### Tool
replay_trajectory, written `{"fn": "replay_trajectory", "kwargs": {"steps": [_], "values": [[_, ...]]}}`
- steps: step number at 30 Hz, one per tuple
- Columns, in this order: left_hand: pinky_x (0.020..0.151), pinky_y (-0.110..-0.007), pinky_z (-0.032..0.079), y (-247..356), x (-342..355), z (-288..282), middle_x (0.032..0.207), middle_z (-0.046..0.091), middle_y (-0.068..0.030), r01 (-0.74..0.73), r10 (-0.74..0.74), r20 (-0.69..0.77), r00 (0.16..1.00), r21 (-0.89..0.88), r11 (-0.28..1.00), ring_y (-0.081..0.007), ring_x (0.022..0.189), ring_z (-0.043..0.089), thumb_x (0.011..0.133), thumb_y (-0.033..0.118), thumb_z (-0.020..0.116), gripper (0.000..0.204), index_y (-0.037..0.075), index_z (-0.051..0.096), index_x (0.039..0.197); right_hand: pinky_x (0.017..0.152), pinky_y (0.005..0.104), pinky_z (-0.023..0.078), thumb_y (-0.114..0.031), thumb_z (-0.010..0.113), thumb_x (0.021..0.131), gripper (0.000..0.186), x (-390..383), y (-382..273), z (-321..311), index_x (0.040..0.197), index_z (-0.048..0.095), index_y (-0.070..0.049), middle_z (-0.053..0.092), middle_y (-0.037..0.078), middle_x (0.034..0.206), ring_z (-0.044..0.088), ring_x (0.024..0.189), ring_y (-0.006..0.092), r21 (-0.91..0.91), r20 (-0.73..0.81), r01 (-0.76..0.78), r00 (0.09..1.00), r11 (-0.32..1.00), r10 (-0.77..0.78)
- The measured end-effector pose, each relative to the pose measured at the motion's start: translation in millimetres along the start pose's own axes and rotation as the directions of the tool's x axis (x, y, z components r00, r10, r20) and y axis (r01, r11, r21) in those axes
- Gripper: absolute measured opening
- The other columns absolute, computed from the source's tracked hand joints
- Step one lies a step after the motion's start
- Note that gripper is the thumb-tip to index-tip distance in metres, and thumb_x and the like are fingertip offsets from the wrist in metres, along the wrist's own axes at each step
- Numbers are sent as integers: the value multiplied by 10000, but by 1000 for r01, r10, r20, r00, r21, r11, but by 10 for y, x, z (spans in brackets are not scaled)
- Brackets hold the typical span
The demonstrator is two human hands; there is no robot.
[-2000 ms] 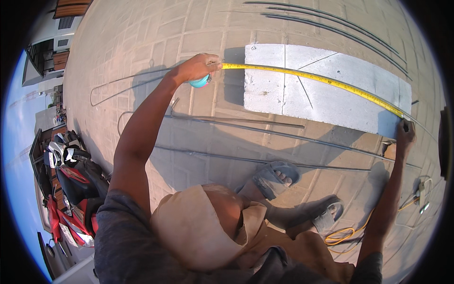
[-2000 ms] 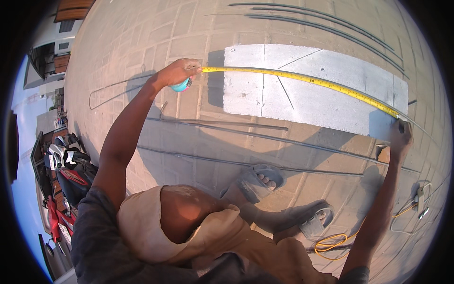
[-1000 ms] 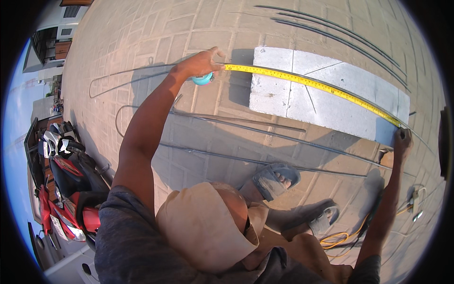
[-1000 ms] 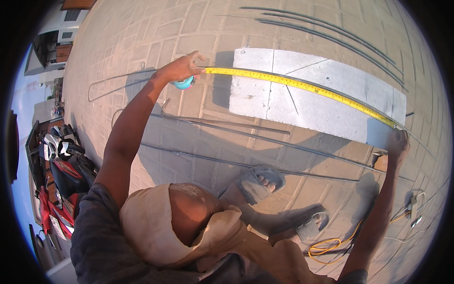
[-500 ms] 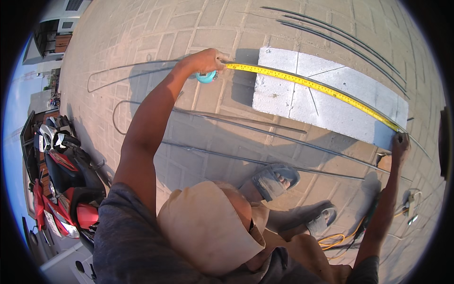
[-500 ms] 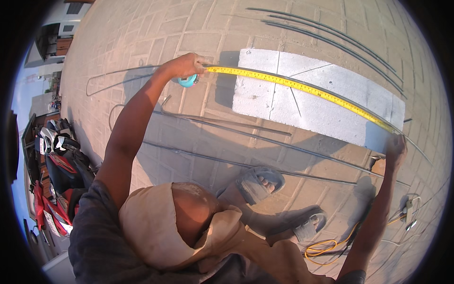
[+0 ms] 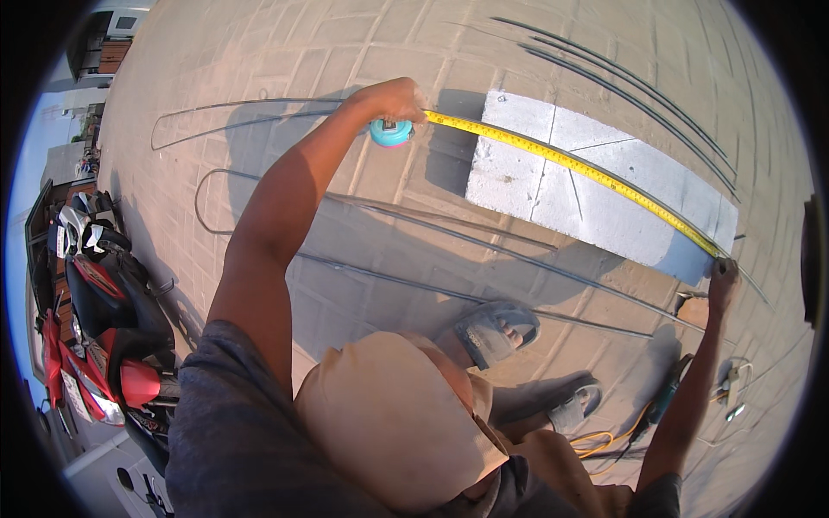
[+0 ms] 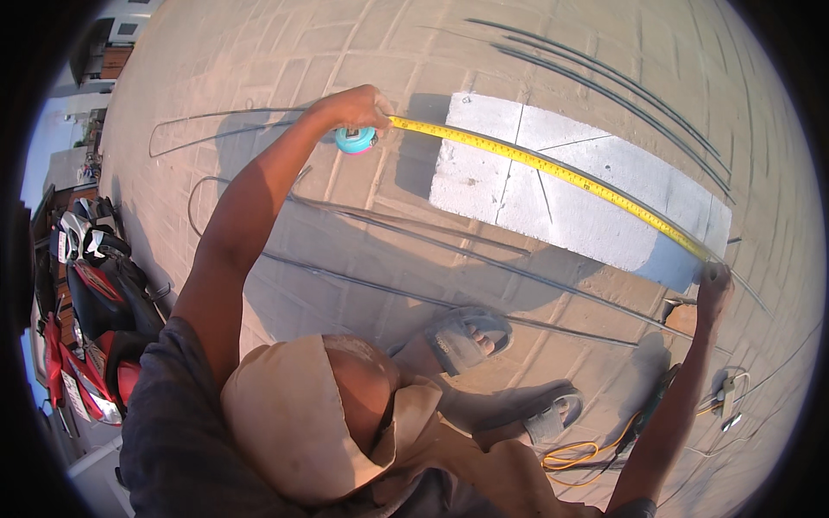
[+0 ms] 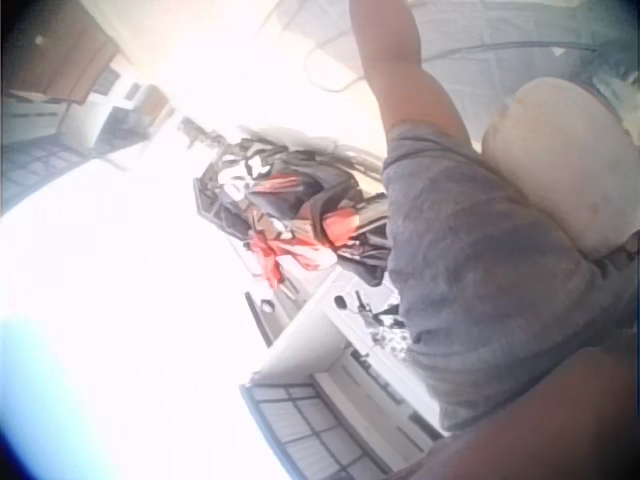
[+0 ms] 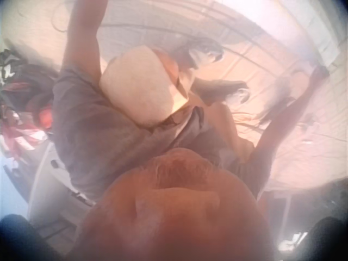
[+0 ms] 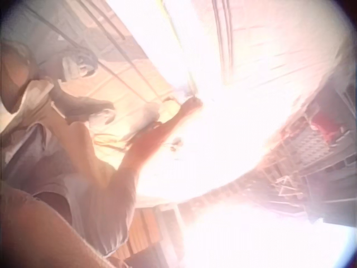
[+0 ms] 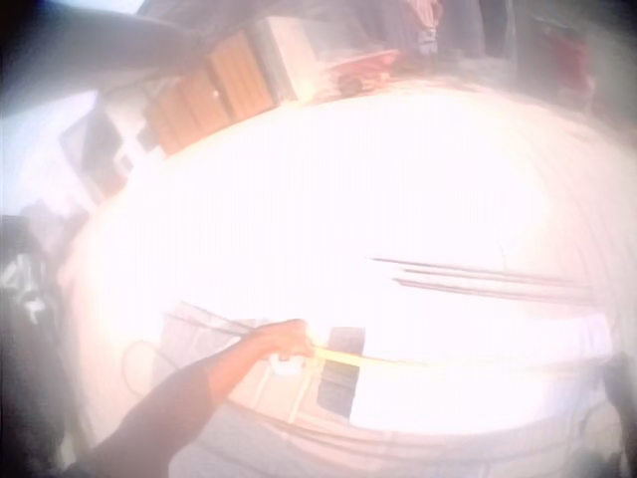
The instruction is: The person measures metal rods with a tape measure and marks them, then uses an angle grinder to cut the rods to length. The cut pieces are placed on the floor alongside other rods.
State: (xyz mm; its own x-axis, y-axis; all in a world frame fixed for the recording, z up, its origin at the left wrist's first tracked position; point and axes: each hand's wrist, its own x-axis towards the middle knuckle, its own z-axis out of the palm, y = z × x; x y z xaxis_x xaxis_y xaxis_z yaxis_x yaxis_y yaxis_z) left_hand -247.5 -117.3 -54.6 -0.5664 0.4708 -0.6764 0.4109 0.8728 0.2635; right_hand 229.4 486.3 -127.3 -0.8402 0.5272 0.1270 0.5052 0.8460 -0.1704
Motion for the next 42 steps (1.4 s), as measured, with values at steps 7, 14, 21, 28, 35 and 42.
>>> {"fn": "replay_trajectory", "kwargs": {"steps": [7, 14, 21, 28, 35, 42], "values": [[677, -372, 503, -171, -45, 66, 793, 712, -98, 53, -54, -6, 999, -104, 993, -214, 684, 633, 761, 256, 739, 321, 88, 785, 1030, 671, 337, 480, -37, 644, 884, 109, 808, -2279, -663, 940, 681, 48, 647, 130, 831, 591, 716, 238, 443, 135, 141, 966, 885, -221], [744, -348, 513, 46, -109, 25, 826, 742, -62, 20, -27, -48, 999, -141, 990, -196, 788, 676, 790, 209, 702, 298, 45, 758, 1033, 670, 286, 527, -65, 725, 857, 167, 1265, -4966, 51, 948, 732, 75, 713, 117, 791, 645, 698, 144, 874, 280, -17, 833, 486, -476], [730, -396, 506, 72, -166, 77, 817, 701, -212, 101, -111, -145, 983, -74, 992, -283, 785, 680, 738, 198, 690, 331, -13, 722, 991, 689, 300, 538, -102, 760, 813, 125, 1195, -5879, 996, 890, 775, -4, 739, 106, 792, 665, 690, 160, 834, 348, 80, 692, 546, -633], [694, -409, 505, -5, -189, 136, 799, 685, -248, 71, -97, -204, 974, -130, 989, -308, 739, 673, 730, 194, 706, 307, -52, 708, 915, 749, 340, 551, -78, 753, 789, 247, 1091, -5931, 1012, 1029, 750, -20, 751, 140, 859, 711, 762, 224, 823, 247, 155, 769, 547, -589], [711, -422, 509, -127, -79, 303, 830, 697, -248, 54, -111, -280, 954, -202, 978, -330, 764, 679, 738, 228, 743, 324, -43, 709, 911, 953, 455, 483, -105, 703, 815, 421, 1045, -5953, 899, 1216, 576, -87, 727, 163, 936, 691, 971, 346, 671, 185, 388, 738, 632, -649], [750, -433, 508, -138, -27, 348, 868, 704, -237, -33, -10, -323, 946, -128, 991, -338, 806, 682, 777, 239, 719, 276, 3, 722, 920, 951, 457, 470, -62, 626, 853, 295, 1012, -6106, 686, 1132, 529, -50, 720, 167, 946, 687, 1009, 343, 356, 161, 743, 548, 566, -821]]}}
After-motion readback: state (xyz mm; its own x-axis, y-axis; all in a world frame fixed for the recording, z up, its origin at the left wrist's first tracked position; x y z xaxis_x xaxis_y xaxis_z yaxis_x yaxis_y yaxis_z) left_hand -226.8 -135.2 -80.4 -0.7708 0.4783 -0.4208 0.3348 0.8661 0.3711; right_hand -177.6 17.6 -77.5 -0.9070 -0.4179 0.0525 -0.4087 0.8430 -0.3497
